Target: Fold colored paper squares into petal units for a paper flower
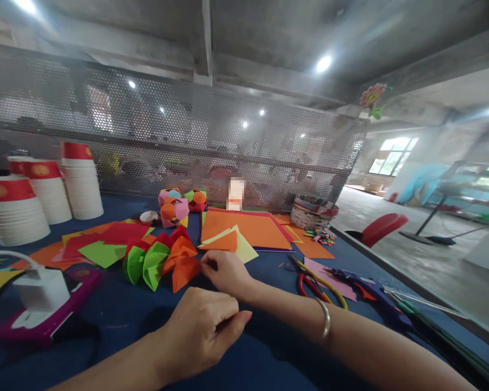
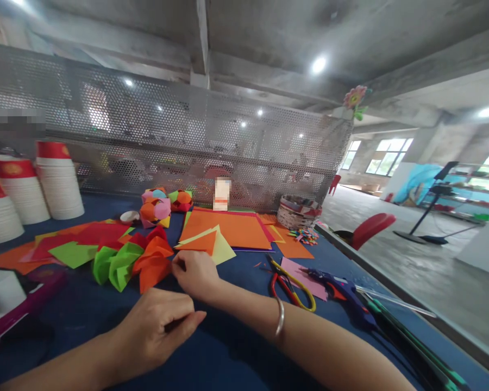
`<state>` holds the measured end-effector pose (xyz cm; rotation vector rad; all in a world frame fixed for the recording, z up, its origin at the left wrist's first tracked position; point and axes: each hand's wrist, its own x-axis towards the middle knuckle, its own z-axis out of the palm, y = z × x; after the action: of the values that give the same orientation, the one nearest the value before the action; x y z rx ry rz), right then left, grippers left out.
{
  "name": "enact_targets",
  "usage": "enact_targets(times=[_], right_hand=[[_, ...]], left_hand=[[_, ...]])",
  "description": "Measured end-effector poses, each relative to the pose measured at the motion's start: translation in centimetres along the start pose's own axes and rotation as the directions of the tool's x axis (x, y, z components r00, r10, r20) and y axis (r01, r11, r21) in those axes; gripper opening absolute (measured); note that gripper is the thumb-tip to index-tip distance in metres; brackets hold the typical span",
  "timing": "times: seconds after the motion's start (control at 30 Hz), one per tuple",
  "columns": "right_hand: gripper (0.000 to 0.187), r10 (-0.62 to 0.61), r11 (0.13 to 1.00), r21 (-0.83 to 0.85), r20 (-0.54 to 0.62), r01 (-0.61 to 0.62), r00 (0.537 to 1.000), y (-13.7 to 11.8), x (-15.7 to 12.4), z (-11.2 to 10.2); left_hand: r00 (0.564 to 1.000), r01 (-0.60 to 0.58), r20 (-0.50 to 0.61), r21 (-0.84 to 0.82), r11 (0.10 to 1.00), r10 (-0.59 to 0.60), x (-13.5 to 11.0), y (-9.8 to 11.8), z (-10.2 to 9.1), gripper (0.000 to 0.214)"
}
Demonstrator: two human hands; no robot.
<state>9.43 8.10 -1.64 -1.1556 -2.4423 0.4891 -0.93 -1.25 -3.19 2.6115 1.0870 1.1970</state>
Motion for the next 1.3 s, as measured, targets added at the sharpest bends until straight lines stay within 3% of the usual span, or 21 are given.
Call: enact_targets(times=[0.17,0.4,0.57,0.7,0.87,1.1,1.27,1.3], right_hand=[[0.03,0.002,0.99,-0.138,-0.043,-0.008,0.999,-1.2,2.0,1.0],[0.032,-0.096,0.962,-0.264,-0.071,0.075,0.993,-1.4,2.9,1.3],[0.033,-0.188,0.932,-0.337,-0.135,0.133,0.973,0.9,1.3,-1.1],[0.034,-0.168,0.912,-0.404,-0.219,0.067,0.961,4.1,0.2,-3.2],[0.03,-0.158,0.901,-0.434,-0.276,0.024,0.948,6.4,0.1,-4.0],[0.029,-0.201,0.922,-0.381,-0.333,0.064,0.921,6.0,0.6,-5.7],[0.024,-0.213,0.943,-0.315,-0.32,0.109,0.923,4.9,-2.4,-6.6],[0.019,-0.213,0.947,-0.299,-0.303,0.119,0.929,4.8,-3.3,-6.5]], left_hand=[[0.999,-0.018,-0.032,0.035,0.999,0.019,0.1,0.1,-0.2,0.04],[0.999,-0.009,-0.036,0.069,0.998,0.012,0.1,-0.3,-0.3,0.041],[1.0,-0.008,-0.022,0.081,0.997,0.009,0.2,-0.5,-0.2,0.041],[1.0,-0.027,-0.007,0.08,0.996,0.028,0.5,-0.5,-0.1,0.041],[0.999,-0.035,-0.006,0.11,0.993,0.036,0.6,-0.5,-0.2,0.041],[0.998,-0.046,-0.032,0.14,0.989,0.051,0.7,-0.5,-0.2,0.039],[0.986,-0.054,-0.148,0.142,0.988,0.075,0.7,0.5,-0.8,0.005],[0.983,-0.056,-0.168,0.147,0.988,0.08,0.7,0.7,-0.9,0.006]])
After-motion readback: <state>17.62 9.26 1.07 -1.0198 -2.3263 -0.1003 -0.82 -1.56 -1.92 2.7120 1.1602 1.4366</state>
